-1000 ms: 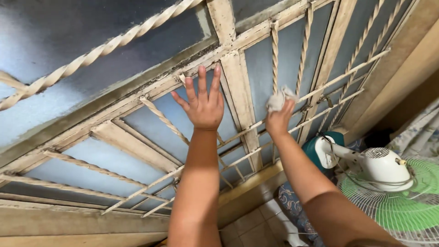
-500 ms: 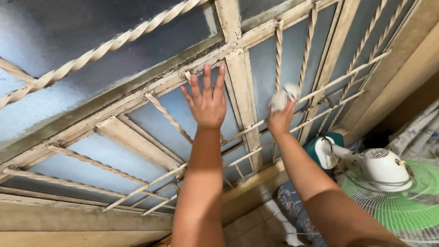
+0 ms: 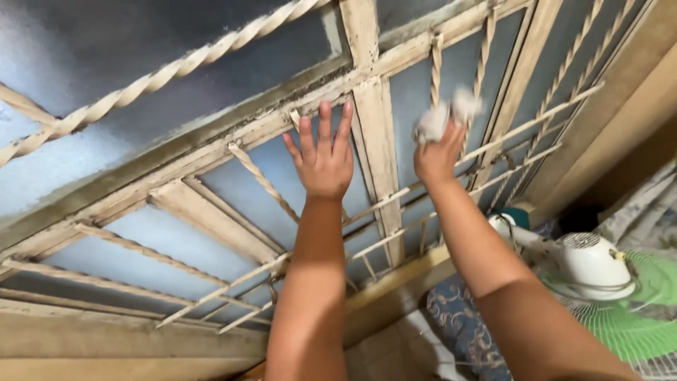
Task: The person wipes the metal window grille and frame with a white cloth, moving methodically across the bars and edges. The person uses both hands to hold the cloth and reach different sections of the grille.
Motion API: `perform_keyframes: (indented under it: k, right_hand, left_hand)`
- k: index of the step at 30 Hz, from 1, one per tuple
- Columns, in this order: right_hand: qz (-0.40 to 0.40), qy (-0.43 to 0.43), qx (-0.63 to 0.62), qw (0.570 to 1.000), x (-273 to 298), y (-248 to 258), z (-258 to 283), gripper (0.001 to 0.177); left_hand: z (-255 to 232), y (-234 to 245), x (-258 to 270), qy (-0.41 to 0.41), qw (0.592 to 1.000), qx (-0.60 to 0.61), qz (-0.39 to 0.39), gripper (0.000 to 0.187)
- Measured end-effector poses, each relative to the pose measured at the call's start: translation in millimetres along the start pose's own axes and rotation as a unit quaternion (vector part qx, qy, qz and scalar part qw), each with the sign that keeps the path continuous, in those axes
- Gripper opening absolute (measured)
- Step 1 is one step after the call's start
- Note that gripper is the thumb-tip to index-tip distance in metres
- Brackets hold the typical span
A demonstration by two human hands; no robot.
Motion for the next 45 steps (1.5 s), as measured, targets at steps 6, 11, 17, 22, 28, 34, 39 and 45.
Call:
perform_keyframes:
  k: [6,11,17,22,28,34,39,45]
  right_hand:
    - [0.110,-0.040,-0.093,0.989,-34,60,80,0.076]
    - [0.076,-0.047,-0.137,0.987,-35,45,60,0.063]
    - [0.066,0.036,-0.141,0.987,-129,62,115,0.039]
    - [0.066,0.051,-0.194,0.977,-103,65,91,0.037]
    - [0.053,0.063,-0.145,0.986,-120,66,106,0.025]
    - [0.058,0.010,-0.156,0.986,-101,65,97,0.017]
    - [0.035,0.100,-0.134,0.985,-120,67,111,0.019]
    - [0.073,0.123,-0.125,0.982,-113,63,99,0.024]
  left_hand:
    - [-2,-5,6,0.010,1.000,-0.009,-0.017,0.045]
    - [-1,-3,4,0.007,1.000,-0.011,-0.016,0.045]
    - [-2,-4,18,-0.039,0.992,-0.022,0.114,0.047]
    - [0,-1,13,-0.040,0.993,-0.011,0.107,0.047]
    - [0,4,8,-0.030,0.996,-0.006,0.084,0.043]
    - [2,3,10,-0.029,0.996,-0.014,0.084,0.044]
    - [1,3,11,-0.027,0.996,-0.013,0.079,0.043]
    - [4,2,7,-0.032,0.995,-0.004,0.098,0.044]
Point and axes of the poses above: each hand's wrist, its own x-axis away from the middle knuckle, its own y-axis out of the back of the hand, z = x × y, the point moved 5 cm from there along -x, towards the middle knuckle, and after that the axes turned 15 degrees about -x, right-handed, at the moved point
